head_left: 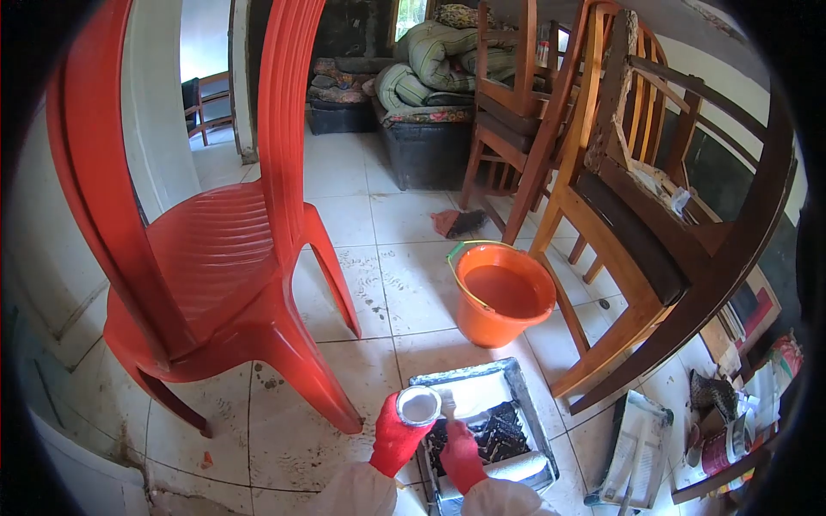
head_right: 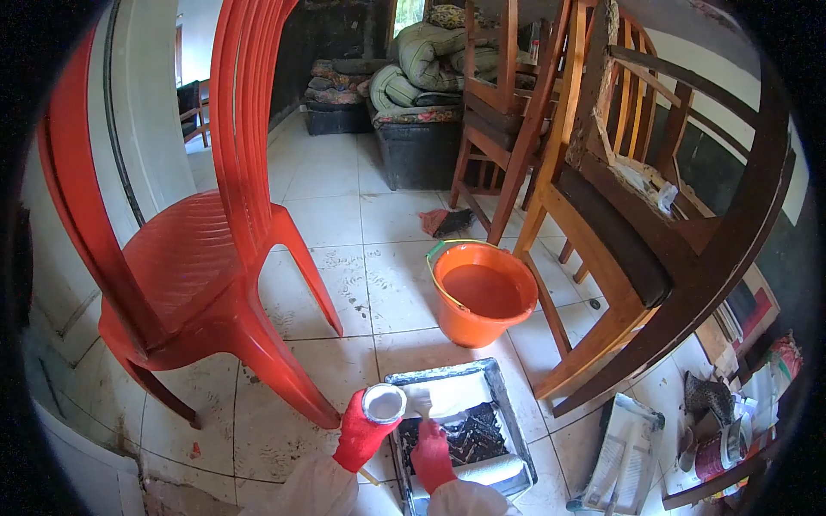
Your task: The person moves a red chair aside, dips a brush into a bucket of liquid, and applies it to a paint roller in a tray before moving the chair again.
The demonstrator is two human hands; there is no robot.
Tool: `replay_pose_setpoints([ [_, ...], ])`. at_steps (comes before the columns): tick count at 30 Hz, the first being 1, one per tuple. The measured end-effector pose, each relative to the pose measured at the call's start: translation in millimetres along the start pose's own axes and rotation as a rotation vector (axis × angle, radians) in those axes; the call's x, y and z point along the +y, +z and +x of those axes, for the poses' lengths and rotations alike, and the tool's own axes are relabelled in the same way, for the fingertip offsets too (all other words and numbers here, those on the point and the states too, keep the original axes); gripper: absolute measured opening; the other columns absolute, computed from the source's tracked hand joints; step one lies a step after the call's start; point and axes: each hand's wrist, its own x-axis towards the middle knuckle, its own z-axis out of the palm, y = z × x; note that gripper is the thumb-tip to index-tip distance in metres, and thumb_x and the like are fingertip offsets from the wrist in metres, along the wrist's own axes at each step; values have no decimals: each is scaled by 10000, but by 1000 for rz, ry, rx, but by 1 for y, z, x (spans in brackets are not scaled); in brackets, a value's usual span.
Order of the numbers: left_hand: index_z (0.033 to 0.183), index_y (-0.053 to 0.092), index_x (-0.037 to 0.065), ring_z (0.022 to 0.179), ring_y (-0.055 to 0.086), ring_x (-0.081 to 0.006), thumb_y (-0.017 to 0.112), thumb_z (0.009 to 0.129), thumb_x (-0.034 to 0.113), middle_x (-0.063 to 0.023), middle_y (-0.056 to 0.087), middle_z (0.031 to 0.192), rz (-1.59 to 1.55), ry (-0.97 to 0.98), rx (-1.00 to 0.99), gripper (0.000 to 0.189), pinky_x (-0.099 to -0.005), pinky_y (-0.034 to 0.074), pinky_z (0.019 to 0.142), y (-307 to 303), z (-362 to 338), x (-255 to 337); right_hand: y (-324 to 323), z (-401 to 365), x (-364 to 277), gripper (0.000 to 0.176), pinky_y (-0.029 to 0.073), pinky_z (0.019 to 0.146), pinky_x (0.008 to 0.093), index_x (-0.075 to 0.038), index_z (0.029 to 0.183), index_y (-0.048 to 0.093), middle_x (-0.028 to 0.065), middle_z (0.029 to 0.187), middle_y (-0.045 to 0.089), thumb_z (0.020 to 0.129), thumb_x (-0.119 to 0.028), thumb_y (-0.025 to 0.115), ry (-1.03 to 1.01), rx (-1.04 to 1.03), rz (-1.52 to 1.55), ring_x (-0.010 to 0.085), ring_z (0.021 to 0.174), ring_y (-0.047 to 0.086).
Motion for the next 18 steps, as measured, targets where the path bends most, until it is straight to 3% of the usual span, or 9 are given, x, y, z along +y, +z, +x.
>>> replay_pose_setpoints([
  [2,1168,506,38,1015,595,-192,851,651,116,-87,617,1088,-29,-25,-20,627,-333,482,879,2,0,-1,-21,-4,-8,351,477,799,459,-18,1029,558,228,988,578,683,35,524,-85,-47,33,403,927,574],
  [8,1176,510,50,1011,597,-199,844,664,128,-84,621,1081,51,1,-39,616,-337,481,875,19,-4,-16,-92,2,18,263,511,713,447,-15,994,637,197,846,649,747,-6,548,148,-154,17,394,797,630],
  [10,1147,536,56,1014,604,-247,840,655,161,-111,625,1082,61,-5,-62,587,-357,484,870,27,-5,-23,-112,3,30,216,522,677,409,-22,983,667,202,795,656,785,-58,589,237,-8,147,365,741,653],
  [12,1133,550,58,1024,602,-283,833,652,175,-132,625,1088,99,7,-85,570,-372,483,874,35,-4,-26,-129,5,50,208,524,614,289,51,1024,649,151,783,674,862,-29,546,411,-84,358,197,690,668],
  [14,1136,551,59,1039,593,-308,823,654,171,-146,620,1099,165,35,-113,565,-384,475,887,42,-3,-27,-173,16,22,217,535,642,261,100,1034,628,143,829,668,895,-18,511,563,-95,567,183,718,669],
  [18,1142,550,55,1068,573,-328,807,658,155,-160,610,1107,179,10,-184,558,-400,463,899,56,-4,-35,-227,26,-4,251,540,686,270,110,1077,606,158,858,670,903,-42,507,603,-93,672,195,744,676],
])
